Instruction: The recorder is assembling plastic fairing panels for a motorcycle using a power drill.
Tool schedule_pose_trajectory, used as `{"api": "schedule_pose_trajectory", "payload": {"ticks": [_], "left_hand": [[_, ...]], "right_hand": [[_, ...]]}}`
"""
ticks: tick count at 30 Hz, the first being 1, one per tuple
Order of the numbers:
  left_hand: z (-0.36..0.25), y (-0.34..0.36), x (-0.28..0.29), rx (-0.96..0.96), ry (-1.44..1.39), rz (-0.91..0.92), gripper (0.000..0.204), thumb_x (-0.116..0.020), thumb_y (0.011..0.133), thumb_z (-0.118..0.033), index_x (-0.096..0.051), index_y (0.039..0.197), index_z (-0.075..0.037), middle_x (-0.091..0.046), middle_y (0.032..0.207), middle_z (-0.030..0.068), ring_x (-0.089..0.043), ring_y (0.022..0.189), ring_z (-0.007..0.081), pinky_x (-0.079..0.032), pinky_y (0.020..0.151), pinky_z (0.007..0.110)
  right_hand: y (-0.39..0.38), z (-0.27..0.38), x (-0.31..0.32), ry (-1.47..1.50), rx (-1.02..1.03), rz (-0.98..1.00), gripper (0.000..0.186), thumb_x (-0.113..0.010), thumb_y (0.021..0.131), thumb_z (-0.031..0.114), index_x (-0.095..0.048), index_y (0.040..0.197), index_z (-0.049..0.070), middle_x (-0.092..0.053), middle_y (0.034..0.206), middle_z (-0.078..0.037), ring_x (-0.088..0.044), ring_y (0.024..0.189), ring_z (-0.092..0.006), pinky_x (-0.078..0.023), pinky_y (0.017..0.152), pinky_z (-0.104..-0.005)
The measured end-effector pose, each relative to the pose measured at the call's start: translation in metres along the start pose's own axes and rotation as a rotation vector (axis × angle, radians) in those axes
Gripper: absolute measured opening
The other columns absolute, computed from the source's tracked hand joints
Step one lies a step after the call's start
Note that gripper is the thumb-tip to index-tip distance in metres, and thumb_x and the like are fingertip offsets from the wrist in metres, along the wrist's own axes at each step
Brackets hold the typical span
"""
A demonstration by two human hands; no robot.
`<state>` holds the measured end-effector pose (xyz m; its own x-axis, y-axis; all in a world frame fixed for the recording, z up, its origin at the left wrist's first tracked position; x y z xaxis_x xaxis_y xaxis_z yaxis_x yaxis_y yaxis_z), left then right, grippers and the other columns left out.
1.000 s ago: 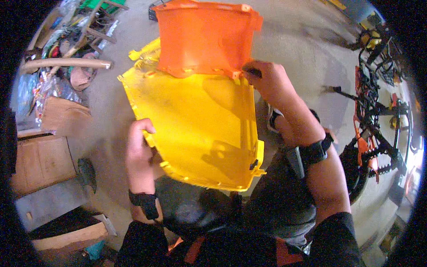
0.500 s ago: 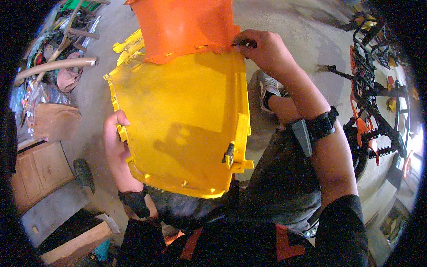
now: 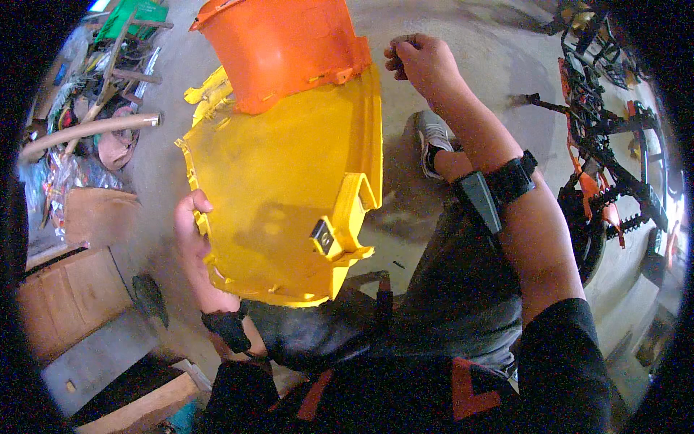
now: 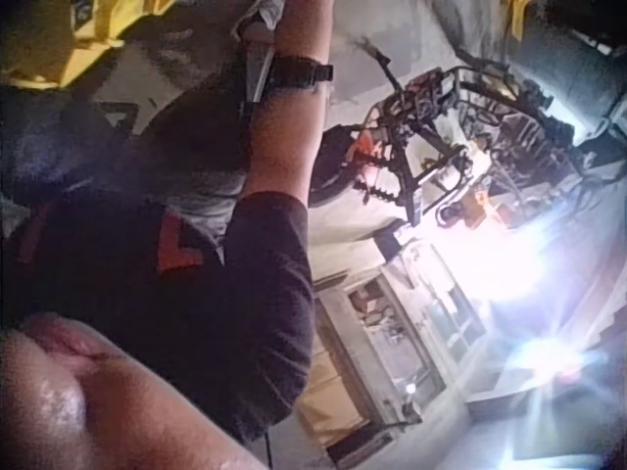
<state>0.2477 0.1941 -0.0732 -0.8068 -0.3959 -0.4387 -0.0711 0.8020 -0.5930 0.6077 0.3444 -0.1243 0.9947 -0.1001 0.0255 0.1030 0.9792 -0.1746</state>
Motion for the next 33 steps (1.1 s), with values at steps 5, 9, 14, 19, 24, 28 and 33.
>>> {"api": "schedule_pose_trajectory", "payload": {"ticks": [5, 9, 14, 19, 24, 28, 33], "left_hand": [[0.007, -0.032, -0.020, -0.314, 0.214, -0.013, 0.042, -0.046, 0.070, -0.010, -0.052, 0.109, 0.001, -0.061, 0.104, 0.0138, -0.061, 0.090, 0.0278, -0.052, 0.083, 0.038], [0.002, -0.013, -0.010, -0.068, 0.125, 0.099, 0.047, -0.046, 0.070, -0.014, -0.050, 0.115, 0.001, -0.061, 0.108, 0.0166, -0.061, 0.093, 0.0308, -0.051, 0.084, 0.041], [-0.001, 0.000, 0.006, 0.196, 0.010, 0.162, 0.054, -0.046, 0.072, -0.018, -0.048, 0.122, 0.001, -0.060, 0.113, 0.0202, -0.061, 0.096, 0.0346, -0.051, 0.086, 0.045], [0.004, 0.003, 0.011, 0.223, 0.007, 0.159, 0.059, -0.047, 0.071, -0.020, -0.047, 0.126, 0.001, -0.059, 0.115, 0.0212, -0.060, 0.099, 0.0358, -0.049, 0.089, 0.046], [0.003, -0.002, -0.002, 0.258, -0.004, 0.139, 0.047, -0.045, 0.068, -0.013, -0.054, 0.112, 0.000, -0.061, 0.106, 0.0114, -0.058, 0.098, 0.0257, -0.046, 0.090, 0.036], [-0.001, -0.002, 0.002, 0.320, -0.005, 0.165, 0.050, -0.046, 0.067, -0.013, -0.053, 0.114, 0.001, -0.062, 0.108, 0.0123, -0.058, 0.098, 0.0273, -0.046, 0.090, 0.038], [-0.002, -0.001, -0.007, 0.357, 0.054, 0.197, 0.050, -0.047, 0.067, -0.013, -0.054, 0.114, 0.001, -0.062, 0.108, 0.0130, -0.058, 0.098, 0.0281, -0.046, 0.090, 0.038]], "right_hand": [[0.002, -0.001, -0.002, 0.184, -0.191, -0.020, 0.019, -0.052, 0.091, 0.016, -0.061, 0.099, 0.001, -0.055, 0.079, -0.002, -0.053, 0.065, -0.0109, -0.042, 0.055, -0.0246], [0.009, -0.008, 0.013, 0.290, -0.232, 0.075, 0.031, -0.052, 0.092, 0.028, -0.063, 0.104, 0.002, -0.049, 0.074, -0.001, -0.048, 0.065, -0.0111, -0.038, 0.057, -0.0277], [-0.018, 0.020, -0.013, -0.330, -0.035, 0.199, 0.061, -0.055, 0.086, 0.058, -0.067, 0.111, 0.004, -0.060, 0.086, -0.007, -0.055, 0.077, -0.0152, -0.043, 0.073, -0.0312], [-0.007, -0.002, -0.013, -0.536, 0.001, 0.289, 0.059, -0.062, 0.081, 0.059, -0.071, 0.102, 0.004, -0.068, 0.092, -0.009, -0.061, 0.086, -0.0157, -0.045, 0.084, -0.0311], [-0.004, 0.001, -0.008, -0.631, 0.032, 0.246, 0.053, -0.068, 0.074, 0.055, -0.074, 0.092, 0.006, -0.070, 0.084, -0.011, -0.065, 0.078, -0.0215, -0.050, 0.075, -0.0350], [-0.004, 0.003, -0.012, -0.643, 0.073, 0.270, 0.051, -0.069, 0.074, 0.054, -0.074, 0.091, 0.005, -0.069, 0.083, -0.011, -0.065, 0.077, -0.0216, -0.050, 0.074, -0.0352], [0.001, 0.000, -0.007, -0.642, 0.074, 0.238, 0.049, -0.070, 0.074, 0.051, -0.074, 0.090, 0.005, -0.069, 0.082, -0.011, -0.064, 0.076, -0.0208, -0.050, 0.072, -0.0355]]}}
Point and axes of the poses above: each hand's wrist, its own y-axis towards the middle knuckle, its own x-axis out of the back of the hand, z = x × y, the point moved 3 cm from there along y, towards the middle knuckle
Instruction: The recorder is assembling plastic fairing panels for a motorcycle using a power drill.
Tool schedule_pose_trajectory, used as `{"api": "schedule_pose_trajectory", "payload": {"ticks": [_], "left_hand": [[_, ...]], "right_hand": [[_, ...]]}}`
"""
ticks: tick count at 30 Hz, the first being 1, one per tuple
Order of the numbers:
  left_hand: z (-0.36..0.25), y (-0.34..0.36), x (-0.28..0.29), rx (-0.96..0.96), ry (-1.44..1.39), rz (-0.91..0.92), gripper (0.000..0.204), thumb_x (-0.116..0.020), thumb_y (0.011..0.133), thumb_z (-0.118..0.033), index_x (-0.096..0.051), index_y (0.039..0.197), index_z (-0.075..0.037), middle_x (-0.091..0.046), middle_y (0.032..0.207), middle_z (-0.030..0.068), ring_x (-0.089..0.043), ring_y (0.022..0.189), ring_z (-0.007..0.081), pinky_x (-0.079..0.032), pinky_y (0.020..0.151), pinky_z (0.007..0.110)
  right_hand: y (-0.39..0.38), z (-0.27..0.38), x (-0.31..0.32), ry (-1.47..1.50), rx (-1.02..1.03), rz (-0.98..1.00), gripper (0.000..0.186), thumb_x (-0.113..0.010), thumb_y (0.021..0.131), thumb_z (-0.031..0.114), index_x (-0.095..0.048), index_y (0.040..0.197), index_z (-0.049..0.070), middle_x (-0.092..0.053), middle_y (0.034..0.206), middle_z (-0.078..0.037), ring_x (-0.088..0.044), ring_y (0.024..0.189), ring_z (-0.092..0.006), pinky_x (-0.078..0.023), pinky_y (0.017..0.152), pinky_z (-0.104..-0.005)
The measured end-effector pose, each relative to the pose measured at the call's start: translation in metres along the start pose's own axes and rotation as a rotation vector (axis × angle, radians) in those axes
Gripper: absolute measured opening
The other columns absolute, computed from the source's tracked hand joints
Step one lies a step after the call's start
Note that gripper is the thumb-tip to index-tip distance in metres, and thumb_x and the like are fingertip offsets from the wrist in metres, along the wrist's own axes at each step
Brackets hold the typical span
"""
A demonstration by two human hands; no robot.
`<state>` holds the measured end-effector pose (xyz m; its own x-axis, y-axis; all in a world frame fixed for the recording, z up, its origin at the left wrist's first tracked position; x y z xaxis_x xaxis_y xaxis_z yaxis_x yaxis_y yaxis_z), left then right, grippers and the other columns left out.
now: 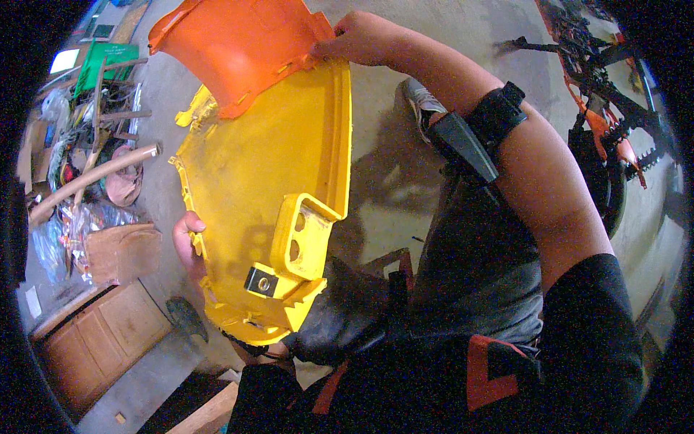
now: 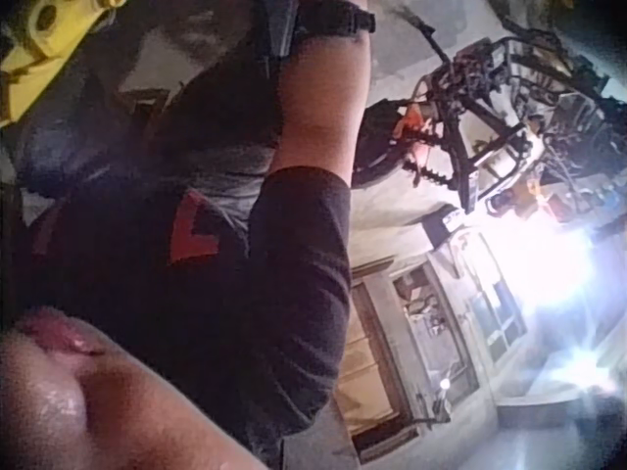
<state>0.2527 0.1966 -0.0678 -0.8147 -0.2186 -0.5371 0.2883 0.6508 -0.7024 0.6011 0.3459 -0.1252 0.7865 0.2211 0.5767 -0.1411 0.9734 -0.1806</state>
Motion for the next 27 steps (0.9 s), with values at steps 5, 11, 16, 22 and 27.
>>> {"api": "schedule_pose_trajectory", "payload": {"ticks": [5, 11, 16, 22, 27], "left_hand": [[0.002, -0.002, 0.007, -0.041, 0.001, -0.026, 0.049, -0.048, 0.067, -0.014, -0.054, 0.114, 0.000, -0.062, 0.108, 0.0119, -0.058, 0.098, 0.0274, -0.046, 0.090, 0.036], [0.014, -0.003, -0.007, -0.174, -0.018, -0.100, 0.049, -0.048, 0.069, -0.015, -0.054, 0.115, -0.002, -0.062, 0.110, 0.0105, -0.057, 0.099, 0.0266, -0.045, 0.091, 0.036], [0.009, 0.000, -0.010, -0.133, 0.029, 0.002, 0.050, -0.048, 0.069, -0.014, -0.054, 0.117, -0.002, -0.061, 0.113, 0.0110, -0.057, 0.100, 0.0274, -0.047, 0.089, 0.037], [0.023, -0.013, 0.012, -0.703, 0.378, -0.244, 0.048, -0.050, 0.069, -0.014, -0.054, 0.115, -0.002, -0.061, 0.111, 0.0105, -0.057, 0.098, 0.0264, -0.046, 0.090, 0.035], [0.018, -0.016, -0.029, -0.477, 0.076, -0.278, 0.039, -0.052, 0.072, -0.017, -0.055, 0.108, -0.004, -0.059, 0.109, 0.0056, -0.054, 0.095, 0.0235, -0.042, 0.090, 0.031]], "right_hand": [[-0.002, 0.002, -0.003, 0.054, 0.039, 0.003, 0.041, -0.068, 0.079, 0.044, -0.074, 0.092, 0.005, -0.068, 0.081, -0.010, -0.063, 0.074, -0.0195, -0.049, 0.070, -0.0354], [-0.004, -0.008, -0.002, 0.066, 0.008, 0.002, 0.039, -0.067, 0.082, 0.042, -0.073, 0.095, 0.006, -0.069, 0.083, -0.009, -0.063, 0.076, -0.0189, -0.049, 0.071, -0.0350], [-0.004, -0.014, -0.006, 0.213, 0.032, 0.002, 0.035, -0.066, 0.084, 0.042, -0.073, 0.089, 0.007, -0.060, 0.069, -0.003, -0.054, 0.062, -0.0129, -0.042, 0.057, -0.0308], [-0.011, -0.014, -0.010, 0.271, -0.019, 0.110, 0.037, -0.063, 0.086, 0.045, -0.073, 0.087, 0.009, -0.059, 0.068, 0.001, -0.049, 0.060, -0.0098, -0.039, 0.056, -0.0281], [-0.011, -0.010, -0.006, 0.262, -0.125, 0.152, 0.034, -0.065, 0.085, 0.043, -0.070, 0.088, 0.010, -0.056, 0.068, 0.002, -0.046, 0.055, -0.0095, -0.036, 0.050, -0.0271]]}}
Point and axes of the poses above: each hand's wrist, its own y-axis towards the middle knuckle, its own x-axis out of the back of the hand, z = x × y, the point moved 3 cm from there along y, towards the middle knuckle
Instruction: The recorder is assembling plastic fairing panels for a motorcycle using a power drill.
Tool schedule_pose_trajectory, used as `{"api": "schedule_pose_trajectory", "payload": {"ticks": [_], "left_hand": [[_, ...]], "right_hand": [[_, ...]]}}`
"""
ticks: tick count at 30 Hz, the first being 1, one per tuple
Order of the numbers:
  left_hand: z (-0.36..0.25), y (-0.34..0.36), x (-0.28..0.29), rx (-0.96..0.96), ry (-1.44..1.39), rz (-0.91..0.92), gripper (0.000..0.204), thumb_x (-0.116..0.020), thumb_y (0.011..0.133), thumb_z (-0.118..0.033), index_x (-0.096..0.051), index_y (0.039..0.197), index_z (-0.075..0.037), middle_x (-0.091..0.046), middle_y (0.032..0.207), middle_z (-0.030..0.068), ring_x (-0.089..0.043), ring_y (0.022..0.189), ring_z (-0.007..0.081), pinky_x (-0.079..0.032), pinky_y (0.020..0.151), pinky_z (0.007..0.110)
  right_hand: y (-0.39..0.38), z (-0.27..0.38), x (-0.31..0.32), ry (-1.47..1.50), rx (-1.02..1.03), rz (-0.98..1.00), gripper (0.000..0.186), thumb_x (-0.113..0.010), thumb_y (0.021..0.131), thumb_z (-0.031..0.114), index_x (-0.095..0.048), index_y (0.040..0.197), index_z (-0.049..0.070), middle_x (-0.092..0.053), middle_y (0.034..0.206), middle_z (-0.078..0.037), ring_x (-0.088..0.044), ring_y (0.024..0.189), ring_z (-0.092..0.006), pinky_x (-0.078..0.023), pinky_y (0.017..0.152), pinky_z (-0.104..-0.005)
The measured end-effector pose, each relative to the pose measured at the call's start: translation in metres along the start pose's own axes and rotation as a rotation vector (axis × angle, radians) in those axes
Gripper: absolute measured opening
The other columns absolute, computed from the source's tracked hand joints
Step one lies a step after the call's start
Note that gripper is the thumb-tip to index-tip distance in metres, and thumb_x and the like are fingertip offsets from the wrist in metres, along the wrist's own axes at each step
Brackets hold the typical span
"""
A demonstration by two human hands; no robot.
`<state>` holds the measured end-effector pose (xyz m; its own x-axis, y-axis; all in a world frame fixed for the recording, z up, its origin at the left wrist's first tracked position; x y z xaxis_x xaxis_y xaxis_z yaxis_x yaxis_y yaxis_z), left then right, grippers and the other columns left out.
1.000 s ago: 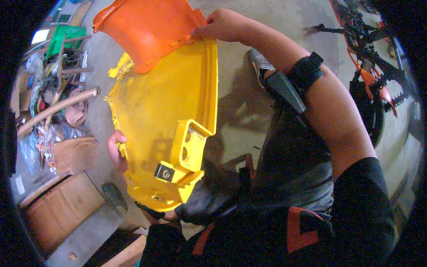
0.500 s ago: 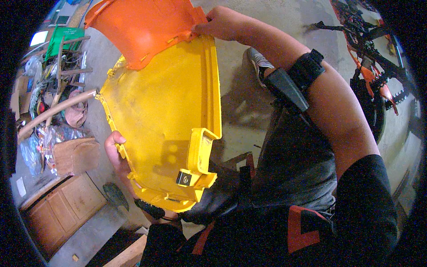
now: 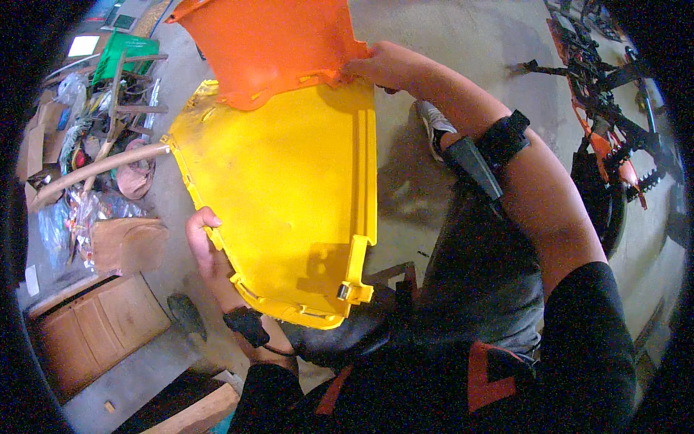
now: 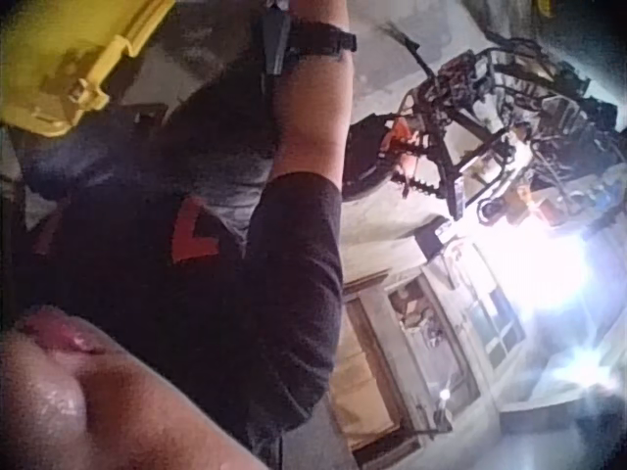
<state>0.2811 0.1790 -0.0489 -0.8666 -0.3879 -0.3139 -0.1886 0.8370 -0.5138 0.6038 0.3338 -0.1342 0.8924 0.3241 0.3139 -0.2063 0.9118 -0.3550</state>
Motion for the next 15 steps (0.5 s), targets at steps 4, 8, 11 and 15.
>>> {"api": "schedule_pose_trajectory", "payload": {"ticks": [4, 8, 11, 15], "left_hand": [[-0.002, -0.004, -0.001, -0.024, 0.003, 0.019, 0.038, -0.053, 0.073, -0.019, -0.055, 0.108, -0.004, -0.059, 0.113, 0.0075, -0.053, 0.099, 0.0223, -0.040, 0.092, 0.030], [0.008, 0.004, 0.018, -0.309, 0.170, 0.166, 0.036, -0.052, 0.080, -0.021, -0.052, 0.111, -0.004, -0.059, 0.114, 0.0095, -0.055, 0.101, 0.0225, -0.043, 0.093, 0.031], [-0.013, 0.019, 0.035, -0.164, 0.237, 0.070, 0.039, -0.049, 0.085, -0.026, -0.052, 0.116, -0.002, -0.059, 0.117, 0.0127, -0.058, 0.101, 0.0252, -0.047, 0.092, 0.036], [-0.025, 0.032, -0.003, -0.005, 0.014, 0.249, 0.044, -0.048, 0.091, -0.035, -0.051, 0.123, -0.005, -0.059, 0.120, 0.0136, -0.059, 0.104, 0.0253, -0.048, 0.093, 0.037]], "right_hand": [[0.006, -0.003, -0.009, 0.084, -0.006, -0.011, 0.029, -0.063, 0.090, 0.035, -0.067, 0.106, 0.011, -0.066, 0.088, 0.000, -0.058, 0.074, -0.0100, -0.045, 0.068, -0.0267], [0.016, -0.023, -0.013, 0.220, 0.008, 0.012, 0.029, -0.063, 0.089, 0.031, -0.066, 0.107, 0.009, -0.068, 0.094, -0.004, -0.064, 0.082, -0.0134, -0.050, 0.075, -0.0291], [0.006, -0.005, -0.031, 0.282, 0.033, -0.047, 0.029, -0.064, 0.083, 0.040, -0.067, 0.086, 0.012, -0.055, 0.062, 0.000, -0.041, 0.045, -0.0111, -0.029, 0.040, -0.0284], [0.015, -0.034, -0.036, 0.354, -0.127, -0.094, 0.032, -0.063, 0.084, 0.038, -0.064, 0.080, 0.006, -0.052, 0.060, -0.001, -0.039, 0.042, -0.0118, -0.028, 0.040, -0.0298]]}}
Point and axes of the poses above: each hand's wrist, its own y-axis towards the middle knuckle, its own x-axis out of the back of the hand, z = x × y, the point moved 3 cm from there along y, towards the middle knuckle
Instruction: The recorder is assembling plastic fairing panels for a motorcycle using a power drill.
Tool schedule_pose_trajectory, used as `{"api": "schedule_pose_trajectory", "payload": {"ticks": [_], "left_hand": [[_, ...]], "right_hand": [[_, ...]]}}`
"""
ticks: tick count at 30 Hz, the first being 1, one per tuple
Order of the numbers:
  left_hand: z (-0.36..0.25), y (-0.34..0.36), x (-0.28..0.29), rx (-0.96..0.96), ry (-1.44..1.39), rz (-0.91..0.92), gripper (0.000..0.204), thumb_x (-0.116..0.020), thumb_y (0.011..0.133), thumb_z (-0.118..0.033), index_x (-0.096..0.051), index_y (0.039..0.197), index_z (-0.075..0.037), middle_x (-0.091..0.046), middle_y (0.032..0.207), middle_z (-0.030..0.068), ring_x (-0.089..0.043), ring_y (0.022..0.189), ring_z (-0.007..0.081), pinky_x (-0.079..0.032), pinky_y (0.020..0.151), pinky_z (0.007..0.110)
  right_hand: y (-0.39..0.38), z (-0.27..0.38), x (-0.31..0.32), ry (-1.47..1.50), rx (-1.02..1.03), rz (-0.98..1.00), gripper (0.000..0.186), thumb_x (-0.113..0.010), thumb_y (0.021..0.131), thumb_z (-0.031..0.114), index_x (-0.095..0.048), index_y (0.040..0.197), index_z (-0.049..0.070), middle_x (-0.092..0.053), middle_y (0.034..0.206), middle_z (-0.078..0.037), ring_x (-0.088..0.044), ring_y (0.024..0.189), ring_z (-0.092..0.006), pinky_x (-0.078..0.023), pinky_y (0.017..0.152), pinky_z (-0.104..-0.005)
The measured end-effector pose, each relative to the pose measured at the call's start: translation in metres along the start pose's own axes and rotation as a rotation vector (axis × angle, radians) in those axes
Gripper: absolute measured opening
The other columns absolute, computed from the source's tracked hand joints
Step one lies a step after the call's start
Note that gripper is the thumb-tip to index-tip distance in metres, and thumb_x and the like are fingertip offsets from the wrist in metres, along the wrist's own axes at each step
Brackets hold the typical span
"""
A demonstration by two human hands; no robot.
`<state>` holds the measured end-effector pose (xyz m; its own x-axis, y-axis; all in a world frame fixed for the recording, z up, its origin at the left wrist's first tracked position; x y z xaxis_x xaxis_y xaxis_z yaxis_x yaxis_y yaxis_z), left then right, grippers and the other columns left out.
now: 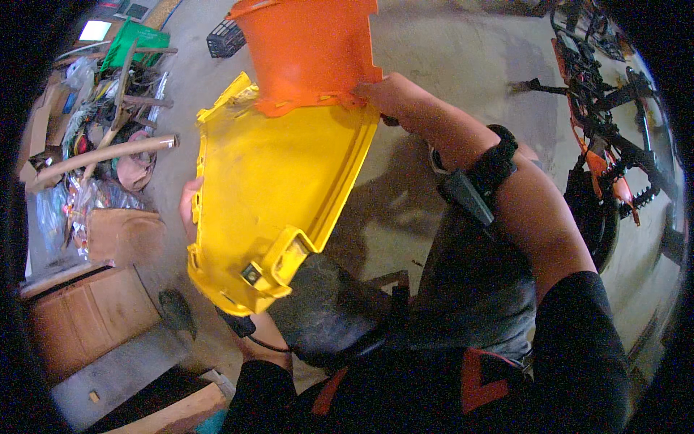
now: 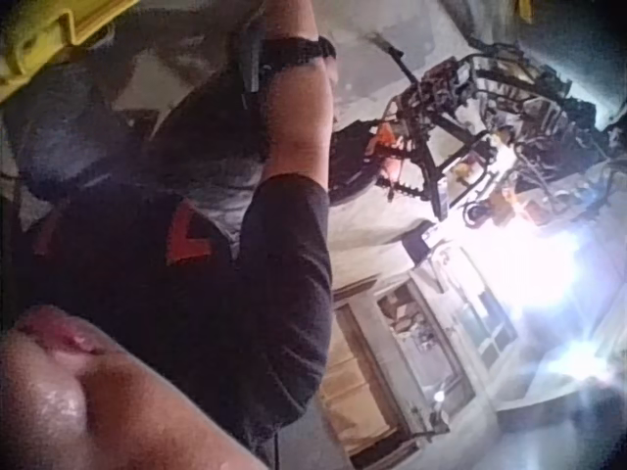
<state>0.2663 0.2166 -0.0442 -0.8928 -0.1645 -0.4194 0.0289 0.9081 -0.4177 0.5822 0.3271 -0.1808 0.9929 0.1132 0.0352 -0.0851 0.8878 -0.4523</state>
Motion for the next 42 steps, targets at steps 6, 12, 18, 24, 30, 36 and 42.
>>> {"api": "schedule_pose_trajectory", "payload": {"ticks": [6, 12, 18, 24, 30, 36, 42], "left_hand": [[0.013, 0.018, -0.021, -0.398, -0.211, -0.180, 0.049, -0.044, 0.093, -0.042, -0.048, 0.128, -0.008, -0.058, 0.122, 0.0129, -0.057, 0.108, 0.0257, -0.046, 0.095, 0.041], [0.059, 0.043, -0.054, -0.512, -0.333, -0.089, 0.057, -0.038, 0.095, -0.052, -0.045, 0.133, -0.010, -0.054, 0.127, 0.0120, -0.053, 0.115, 0.0265, -0.043, 0.099, 0.045], [0.087, 0.043, -0.119, -0.503, 0.045, -0.011, 0.069, -0.028, 0.097, -0.058, -0.034, 0.138, -0.003, -0.045, 0.137, 0.0115, -0.043, 0.126, 0.0245, -0.036, 0.102, 0.043], [0.091, 0.070, -0.120, -0.422, 0.293, -0.137, 0.044, -0.053, 0.095, -0.027, -0.046, 0.127, 0.003, -0.052, 0.126, 0.0111, -0.052, 0.111, 0.0218, -0.041, 0.097, 0.034], [0.090, 0.079, -0.126, -0.424, -0.040, -0.130, 0.047, -0.056, 0.094, -0.022, -0.044, 0.133, 0.000, -0.050, 0.131, 0.0110, -0.047, 0.119, 0.0228, -0.038, 0.102, 0.035], [0.078, 0.076, -0.117, -0.458, -0.103, -0.088, 0.041, -0.054, 0.095, -0.017, -0.045, 0.132, -0.003, -0.053, 0.125, 0.0077, -0.053, 0.110, 0.0192, -0.043, 0.095, 0.034], [0.057, 0.068, -0.123, -0.507, -0.130, -0.060, 0.040, -0.054, 0.091, -0.005, -0.046, 0.130, -0.004, -0.055, 0.121, 0.0063, -0.055, 0.106, 0.0173, -0.047, 0.089, 0.031]], "right_hand": [[-0.021, 0.020, -0.020, 0.144, -0.127, -0.144, 0.031, -0.061, 0.085, 0.034, -0.061, 0.079, 0.004, -0.049, 0.059, -0.002, -0.040, 0.043, -0.0125, -0.029, 0.039, -0.0318], [-0.038, 0.042, -0.052, 0.437, -0.243, -0.295, 0.024, -0.061, 0.089, 0.029, -0.057, 0.088, 0.006, -0.048, 0.070, -0.002, -0.039, 0.049, -0.0108, -0.029, 0.041, -0.0257], [-0.041, 0.052, -0.074, 0.626, -0.233, -0.258, 0.030, -0.059, 0.091, 0.031, -0.057, 0.096, 0.001, -0.053, 0.076, -0.005, -0.047, 0.057, -0.0145, -0.039, 0.048, -0.0303], [-0.054, 0.056, -0.092, 0.695, -0.114, -0.251, 0.042, -0.061, 0.087, 0.031, -0.058, 0.098, -0.009, -0.062, 0.083, -0.014, -0.058, 0.067, -0.0200, -0.046, 0.056, -0.0354], [-0.064, 0.066, -0.097, 0.599, 0.016, -0.214, 0.050, -0.062, 0.087, 0.035, -0.059, 0.100, -0.014, -0.064, 0.091, -0.017, -0.061, 0.077, -0.0207, -0.049, 0.067, -0.0335], [-0.072, 0.081, -0.101, 0.380, 0.089, -0.124, 0.045, -0.057, 0.090, 0.037, -0.060, 0.109, -0.004, -0.064, 0.093, -0.009, -0.059, 0.079, -0.0177, -0.048, 0.068, -0.0315], [-0.070, 0.084, -0.094, 0.147, 0.380, -0.141, 0.038, -0.054, 0.093, 0.035, -0.062, 0.109, 0.002, -0.061, 0.085, -0.003, -0.055, 0.071, -0.0136, -0.045, 0.061, -0.0285]]}}
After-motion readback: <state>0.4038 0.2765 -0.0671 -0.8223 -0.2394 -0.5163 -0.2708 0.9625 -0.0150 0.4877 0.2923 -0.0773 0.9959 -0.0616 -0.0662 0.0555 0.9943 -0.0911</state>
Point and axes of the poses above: each hand's wrist, its own y-axis towards the middle knuckle, its own x-axis out of the back of the hand, z = x × y, the point moved 3 cm from there along y, towards the middle knuckle
